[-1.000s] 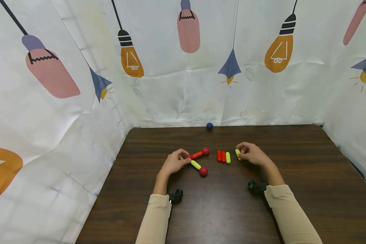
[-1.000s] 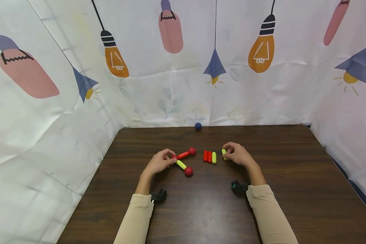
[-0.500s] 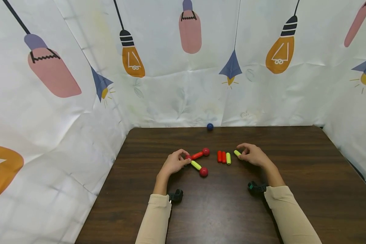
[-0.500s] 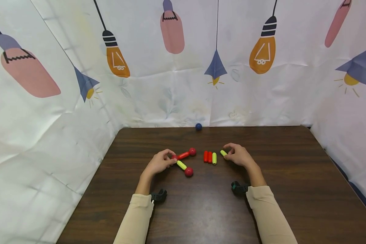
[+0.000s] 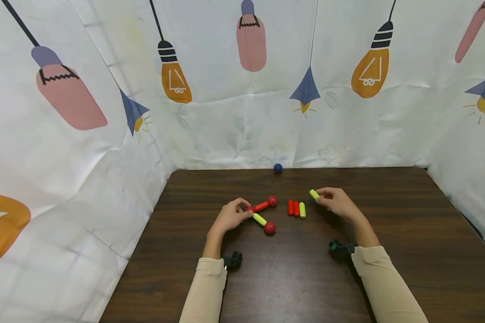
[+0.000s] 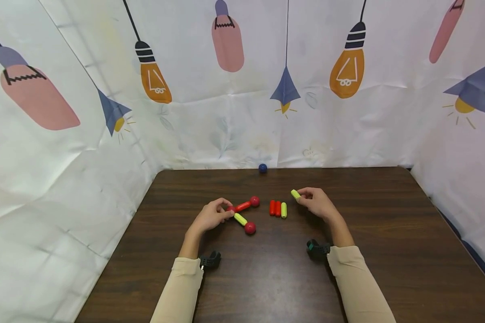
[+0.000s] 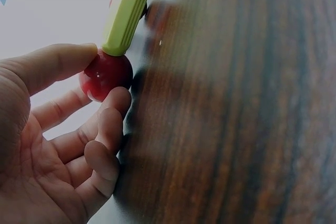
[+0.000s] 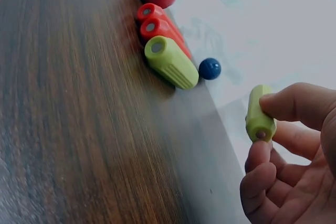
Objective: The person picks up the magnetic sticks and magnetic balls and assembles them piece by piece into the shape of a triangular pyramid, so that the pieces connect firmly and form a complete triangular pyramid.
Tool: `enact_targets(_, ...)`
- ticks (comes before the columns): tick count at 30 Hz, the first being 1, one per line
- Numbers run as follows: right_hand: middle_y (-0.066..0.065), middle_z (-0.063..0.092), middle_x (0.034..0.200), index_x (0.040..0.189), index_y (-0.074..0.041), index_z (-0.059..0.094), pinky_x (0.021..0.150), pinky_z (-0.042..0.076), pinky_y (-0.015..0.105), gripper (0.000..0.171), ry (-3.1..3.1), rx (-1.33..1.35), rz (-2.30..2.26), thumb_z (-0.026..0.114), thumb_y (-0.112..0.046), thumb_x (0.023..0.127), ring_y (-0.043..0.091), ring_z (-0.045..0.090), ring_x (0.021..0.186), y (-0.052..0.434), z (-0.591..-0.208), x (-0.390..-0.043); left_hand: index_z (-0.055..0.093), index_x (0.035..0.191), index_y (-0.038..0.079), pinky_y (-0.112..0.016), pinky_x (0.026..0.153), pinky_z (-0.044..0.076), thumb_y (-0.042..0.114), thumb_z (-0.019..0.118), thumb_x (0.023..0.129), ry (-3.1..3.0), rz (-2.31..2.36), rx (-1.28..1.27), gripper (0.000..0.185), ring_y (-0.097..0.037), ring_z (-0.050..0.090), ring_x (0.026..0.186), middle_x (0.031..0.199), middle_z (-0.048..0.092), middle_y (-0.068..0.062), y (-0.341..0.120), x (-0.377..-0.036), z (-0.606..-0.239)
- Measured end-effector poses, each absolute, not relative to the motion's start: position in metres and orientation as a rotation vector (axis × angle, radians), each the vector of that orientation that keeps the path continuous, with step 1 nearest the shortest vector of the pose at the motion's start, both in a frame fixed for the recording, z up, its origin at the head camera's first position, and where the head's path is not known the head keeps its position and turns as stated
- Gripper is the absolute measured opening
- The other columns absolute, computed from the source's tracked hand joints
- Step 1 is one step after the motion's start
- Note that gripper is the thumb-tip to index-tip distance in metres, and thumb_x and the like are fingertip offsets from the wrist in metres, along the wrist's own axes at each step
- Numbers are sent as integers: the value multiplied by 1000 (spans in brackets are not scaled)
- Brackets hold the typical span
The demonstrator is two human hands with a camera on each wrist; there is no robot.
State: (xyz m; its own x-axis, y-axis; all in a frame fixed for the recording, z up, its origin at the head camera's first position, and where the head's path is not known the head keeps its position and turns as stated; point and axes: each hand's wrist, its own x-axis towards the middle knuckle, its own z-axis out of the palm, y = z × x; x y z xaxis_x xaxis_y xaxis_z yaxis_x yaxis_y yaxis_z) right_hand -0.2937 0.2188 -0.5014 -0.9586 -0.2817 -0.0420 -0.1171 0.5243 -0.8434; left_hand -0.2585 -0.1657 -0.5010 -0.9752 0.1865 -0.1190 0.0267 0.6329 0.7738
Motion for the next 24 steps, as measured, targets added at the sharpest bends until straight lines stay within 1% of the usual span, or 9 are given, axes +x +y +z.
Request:
enact_targets(4,19,66,108,129,6,63,66,50,28,34,2614,-366,-1386,64,-13,100,21,56,81,217,-500,-294,68,114,20,-29,57,44,31,72,96,2660,1256,181,22,-16,58,62,76,67,-6,-166,-259,-500)
enact_targets(9,17,66,105,122,6,65,69,48,27,30,2608,-390,-1406,66,-13,98,20,56,85,215,-501,-294,68,114,20,-29,58,44,32,73,95,2649,1251,192,23,-16,57,62,78,68,-9,-166,-258,-500)
enact_targets(13,15,66,104,120,4,65,70,48,27,29,2595,-393,-1428,68,-14,97,21,55,87,213,-501,-294,69,112,19,-30,60,44,35,76,92,2647,1231,189,26,-17,56,65,81,68,-6,-166,-256,-500)
enact_targets(19,15,66,101,119,4,64,68,49,29,30,2552,-412,-1457,69,-17,98,24,58,85,206,-497,-293,69,103,17,-31,64,45,36,81,87,2629,1205,235,28,-17,56,70,86,66,-3,-168,-256,-497)
enact_targets(21,15,66,101,119,4,63,66,49,29,30,2522,-423,-1464,68,-18,99,26,59,83,203,-498,-293,69,104,17,-31,64,45,36,81,88,2620,1199,256,28,-18,56,71,87,66,-3,-168,-256,-497)
enact_targets(24,16,67,102,120,4,62,64,50,32,30,2484,-464,-1458,66,-19,100,28,60,81,199,-498,-292,69,109,16,-31,65,47,37,80,89,2614,1193,278,31,-18,57,73,90,66,-3,-168,-256,-496)
